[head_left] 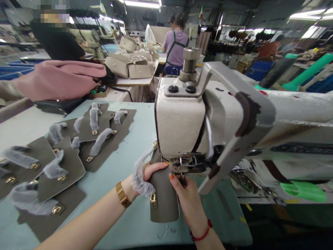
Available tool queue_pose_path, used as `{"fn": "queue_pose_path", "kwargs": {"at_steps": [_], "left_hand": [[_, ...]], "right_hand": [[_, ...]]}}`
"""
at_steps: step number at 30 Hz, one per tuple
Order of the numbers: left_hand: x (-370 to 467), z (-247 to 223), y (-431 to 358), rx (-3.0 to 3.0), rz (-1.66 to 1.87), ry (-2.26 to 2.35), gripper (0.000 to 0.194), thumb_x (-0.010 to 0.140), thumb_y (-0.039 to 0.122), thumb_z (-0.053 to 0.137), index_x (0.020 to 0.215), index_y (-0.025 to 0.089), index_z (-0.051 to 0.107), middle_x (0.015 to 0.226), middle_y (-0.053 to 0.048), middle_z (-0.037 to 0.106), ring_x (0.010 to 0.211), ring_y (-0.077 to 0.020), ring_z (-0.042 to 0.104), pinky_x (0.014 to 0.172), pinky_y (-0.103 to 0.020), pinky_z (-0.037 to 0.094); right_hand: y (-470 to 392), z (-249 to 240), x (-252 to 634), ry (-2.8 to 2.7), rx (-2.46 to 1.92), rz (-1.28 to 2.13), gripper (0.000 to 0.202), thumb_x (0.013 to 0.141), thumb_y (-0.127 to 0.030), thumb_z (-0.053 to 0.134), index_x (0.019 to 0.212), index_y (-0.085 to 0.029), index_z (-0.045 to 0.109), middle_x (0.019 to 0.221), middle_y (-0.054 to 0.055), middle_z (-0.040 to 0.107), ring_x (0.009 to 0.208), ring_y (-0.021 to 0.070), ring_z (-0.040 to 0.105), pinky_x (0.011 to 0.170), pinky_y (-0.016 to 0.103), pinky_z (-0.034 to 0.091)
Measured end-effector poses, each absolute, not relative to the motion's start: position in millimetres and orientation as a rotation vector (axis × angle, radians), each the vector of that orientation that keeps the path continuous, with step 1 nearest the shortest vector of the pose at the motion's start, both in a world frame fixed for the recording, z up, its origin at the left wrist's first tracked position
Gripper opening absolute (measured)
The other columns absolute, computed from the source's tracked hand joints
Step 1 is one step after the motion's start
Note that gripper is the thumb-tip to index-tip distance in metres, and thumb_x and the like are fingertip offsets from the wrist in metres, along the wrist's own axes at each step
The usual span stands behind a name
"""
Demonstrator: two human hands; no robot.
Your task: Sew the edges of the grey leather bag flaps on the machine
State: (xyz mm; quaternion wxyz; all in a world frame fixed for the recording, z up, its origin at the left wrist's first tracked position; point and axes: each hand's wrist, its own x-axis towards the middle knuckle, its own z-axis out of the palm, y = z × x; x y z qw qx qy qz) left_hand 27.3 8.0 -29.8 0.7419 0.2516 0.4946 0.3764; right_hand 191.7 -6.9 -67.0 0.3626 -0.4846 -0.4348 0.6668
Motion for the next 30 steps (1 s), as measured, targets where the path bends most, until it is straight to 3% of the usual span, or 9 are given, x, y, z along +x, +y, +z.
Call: {"fn": "queue_pose_path", "kwargs": {"at_steps": [4, 11, 22, 30], "left_hand": [[27.7, -27.4, 10.3, 0.542, 0.868, 1.043, 0.034, 0.061, 0.045, 0.076, 0.081, 0.018, 0.071, 0.085, -0.009, 0.073, 0.086, -0.0314, 0.069, 0.083, -0.042, 0.054], [20.2, -41.4, 15.2, 0.673, 0.908, 1.022, 0.044, 0.068, 0.045, 0.072, 0.102, 0.018, 0.07, 0.103, -0.01, 0.072, 0.095, -0.0323, 0.067, 0.087, -0.041, 0.053], [20.8, -37.7, 17.5, 0.652, 0.962, 1.038, 0.035, 0.063, 0.043, 0.073, 0.088, 0.018, 0.07, 0.083, -0.006, 0.073, 0.083, -0.0269, 0.069, 0.074, -0.032, 0.056], [24.0, -36.3, 14.0, 0.657, 0.97, 0.961, 0.044, 0.067, 0.043, 0.071, 0.102, 0.017, 0.068, 0.096, -0.008, 0.073, 0.094, -0.0319, 0.068, 0.084, -0.039, 0.054]], "right_hand": [[-4.9, -67.8, 191.1, -1.162, -1.262, 1.615, 0.038, 0.081, -0.05, 0.062, 0.08, -0.012, 0.065, 0.079, 0.007, 0.065, 0.076, 0.02, 0.057, 0.064, 0.025, 0.045], [-1.6, -58.0, 188.8, -1.225, -1.297, 1.568, 0.036, 0.082, -0.05, 0.06, 0.075, -0.014, 0.06, 0.075, 0.004, 0.058, 0.073, 0.0181, 0.053, 0.059, 0.024, 0.041], [0.4, -46.8, 188.2, -1.335, -1.299, 1.502, 0.033, 0.085, -0.046, 0.057, 0.074, -0.015, 0.063, 0.078, 0.005, 0.063, 0.077, 0.0203, 0.056, 0.06, 0.025, 0.04], [0.4, -52.8, 190.6, -1.396, -1.325, 1.48, 0.037, 0.086, -0.049, 0.054, 0.07, -0.016, 0.059, 0.069, 0.002, 0.057, 0.067, 0.0167, 0.05, 0.058, 0.023, 0.038]]}}
